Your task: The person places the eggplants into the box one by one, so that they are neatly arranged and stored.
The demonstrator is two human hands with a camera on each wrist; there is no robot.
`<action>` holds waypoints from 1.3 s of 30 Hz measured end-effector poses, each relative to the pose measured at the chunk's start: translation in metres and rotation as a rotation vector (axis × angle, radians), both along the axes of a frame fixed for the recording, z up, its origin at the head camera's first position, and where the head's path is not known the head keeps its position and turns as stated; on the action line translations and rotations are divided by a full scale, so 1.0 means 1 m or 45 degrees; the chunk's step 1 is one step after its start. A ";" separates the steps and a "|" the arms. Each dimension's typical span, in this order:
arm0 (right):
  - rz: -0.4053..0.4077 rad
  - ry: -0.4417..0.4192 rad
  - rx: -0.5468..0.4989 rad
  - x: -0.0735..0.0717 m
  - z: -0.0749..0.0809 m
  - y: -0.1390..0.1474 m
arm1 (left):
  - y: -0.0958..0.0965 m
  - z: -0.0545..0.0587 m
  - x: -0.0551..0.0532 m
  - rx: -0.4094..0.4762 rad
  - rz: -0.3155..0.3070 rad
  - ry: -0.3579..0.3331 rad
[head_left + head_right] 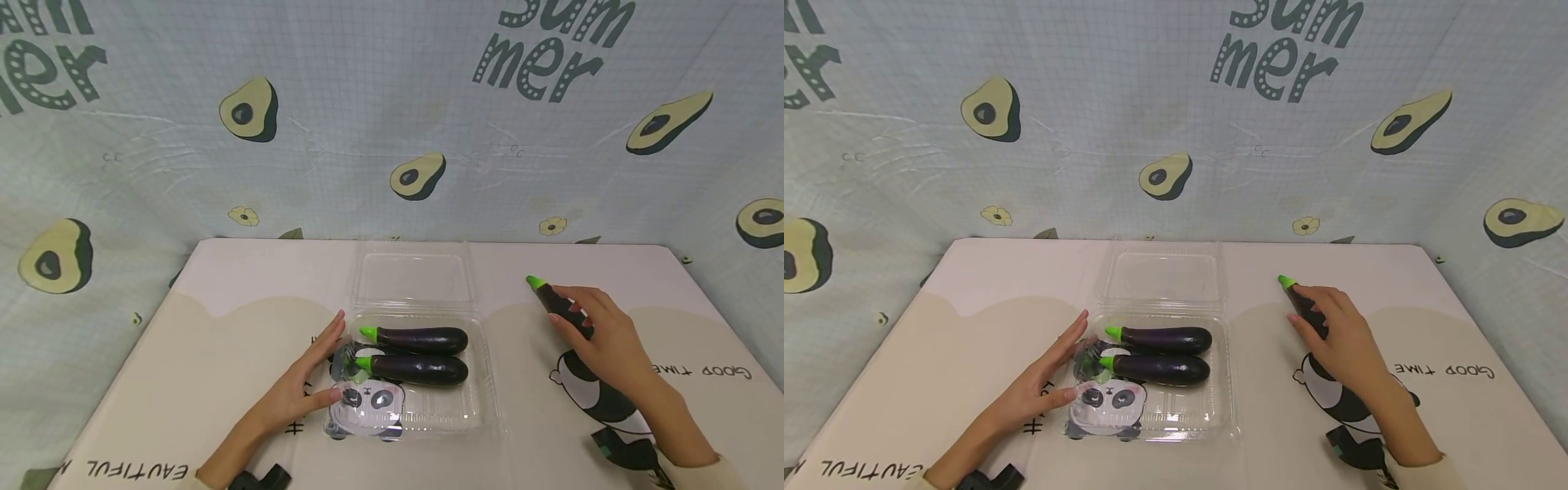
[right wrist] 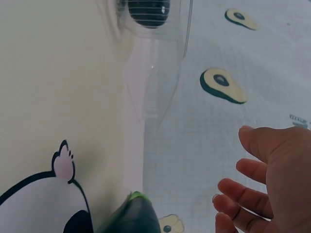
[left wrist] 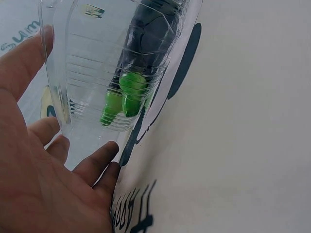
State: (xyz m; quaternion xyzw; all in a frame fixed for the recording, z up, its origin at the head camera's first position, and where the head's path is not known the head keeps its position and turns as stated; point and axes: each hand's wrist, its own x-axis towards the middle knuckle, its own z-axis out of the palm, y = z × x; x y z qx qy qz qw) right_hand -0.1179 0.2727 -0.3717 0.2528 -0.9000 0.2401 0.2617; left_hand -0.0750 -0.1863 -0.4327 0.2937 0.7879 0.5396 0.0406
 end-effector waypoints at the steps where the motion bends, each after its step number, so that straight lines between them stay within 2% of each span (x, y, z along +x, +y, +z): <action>1: -0.011 0.004 -0.006 0.000 -0.001 0.002 | 0.000 0.000 0.000 -0.001 0.002 0.001; 7: -0.103 -0.026 -0.044 0.000 -0.006 0.013 | 0.000 0.000 0.000 -0.011 0.009 0.007; 12: -0.184 -0.097 -0.071 0.002 -0.010 0.022 | 0.000 0.001 -0.001 -0.018 0.011 0.008; 28: -0.305 -0.236 -0.102 -0.001 -0.032 0.038 | 0.002 0.002 0.000 -0.022 0.019 0.003; 39: -0.315 -0.273 -0.096 -0.002 -0.041 0.041 | 0.001 0.001 0.000 -0.019 0.018 0.009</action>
